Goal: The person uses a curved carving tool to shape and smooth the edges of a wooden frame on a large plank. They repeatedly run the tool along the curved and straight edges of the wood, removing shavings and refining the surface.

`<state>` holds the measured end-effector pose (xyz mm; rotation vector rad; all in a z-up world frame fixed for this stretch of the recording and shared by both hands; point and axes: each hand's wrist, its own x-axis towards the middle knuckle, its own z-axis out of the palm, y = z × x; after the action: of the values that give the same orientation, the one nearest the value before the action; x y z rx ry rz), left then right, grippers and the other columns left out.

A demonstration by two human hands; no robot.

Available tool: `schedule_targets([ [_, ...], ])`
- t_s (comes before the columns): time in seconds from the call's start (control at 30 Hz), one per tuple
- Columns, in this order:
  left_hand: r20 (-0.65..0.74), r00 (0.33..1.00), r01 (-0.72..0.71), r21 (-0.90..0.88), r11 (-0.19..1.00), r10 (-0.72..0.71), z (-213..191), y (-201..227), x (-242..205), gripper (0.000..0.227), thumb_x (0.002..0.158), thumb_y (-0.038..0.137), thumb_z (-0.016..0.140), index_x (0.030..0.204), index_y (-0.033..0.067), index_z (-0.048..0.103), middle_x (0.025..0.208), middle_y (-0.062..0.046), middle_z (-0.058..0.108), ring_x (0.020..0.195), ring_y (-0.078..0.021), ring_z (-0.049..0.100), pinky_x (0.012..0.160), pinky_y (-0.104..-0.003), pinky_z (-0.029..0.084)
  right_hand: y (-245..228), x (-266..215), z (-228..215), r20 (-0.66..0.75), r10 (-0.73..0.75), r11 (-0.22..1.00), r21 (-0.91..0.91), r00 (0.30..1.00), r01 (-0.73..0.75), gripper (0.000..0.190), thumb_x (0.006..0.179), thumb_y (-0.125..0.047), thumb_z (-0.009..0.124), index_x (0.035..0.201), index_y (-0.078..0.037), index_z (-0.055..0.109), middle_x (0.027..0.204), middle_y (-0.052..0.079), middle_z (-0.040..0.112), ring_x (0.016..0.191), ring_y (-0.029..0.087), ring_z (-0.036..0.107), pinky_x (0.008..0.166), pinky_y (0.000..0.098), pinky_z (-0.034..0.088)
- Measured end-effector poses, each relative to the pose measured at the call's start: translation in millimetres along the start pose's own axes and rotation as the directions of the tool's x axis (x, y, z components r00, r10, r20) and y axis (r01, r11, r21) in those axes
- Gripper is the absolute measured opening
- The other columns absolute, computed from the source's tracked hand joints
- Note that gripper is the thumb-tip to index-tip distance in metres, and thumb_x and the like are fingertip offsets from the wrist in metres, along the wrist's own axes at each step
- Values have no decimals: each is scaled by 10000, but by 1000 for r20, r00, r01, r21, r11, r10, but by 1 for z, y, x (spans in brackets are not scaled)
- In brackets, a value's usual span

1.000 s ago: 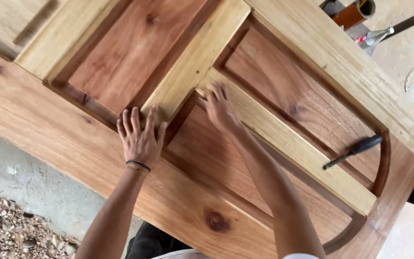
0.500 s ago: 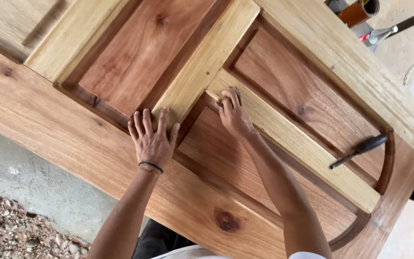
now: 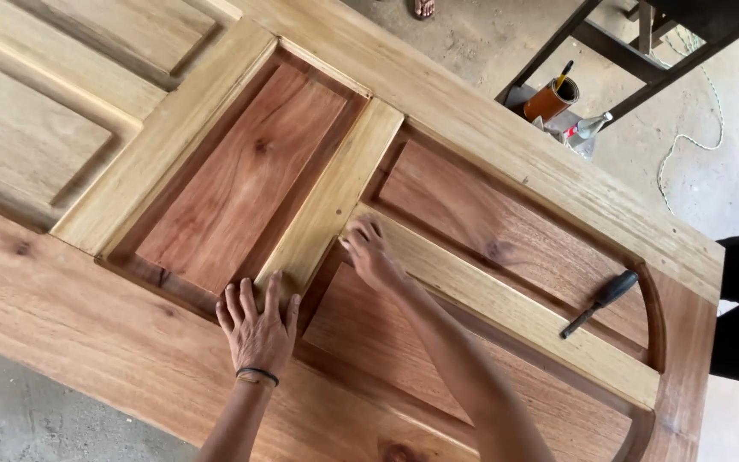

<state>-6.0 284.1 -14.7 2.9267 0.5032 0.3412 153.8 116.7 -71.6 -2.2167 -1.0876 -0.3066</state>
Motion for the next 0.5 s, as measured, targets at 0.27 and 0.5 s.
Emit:
schedule_targets([
  [0.27,69,997,33,3,999,-33,-1,2,0,496,828,538,295,1259,295,334,1179,-139,373,1193,-351,294,969,-491,212,-27,12,-33,-62,195,968,172,979,-182,120,687,34,586,716,-14,479,871,87,485,887,295,489,784,341,400],
  [0.5,47,999,25,-19,1000,-24,-2,1,-2,466,833,528,314,1227,287,384,1160,-134,399,1191,-345,311,975,-477,208,-32,10,-33,-84,218,955,225,972,-195,153,687,33,601,685,-16,456,903,102,495,911,321,480,783,354,398],
])
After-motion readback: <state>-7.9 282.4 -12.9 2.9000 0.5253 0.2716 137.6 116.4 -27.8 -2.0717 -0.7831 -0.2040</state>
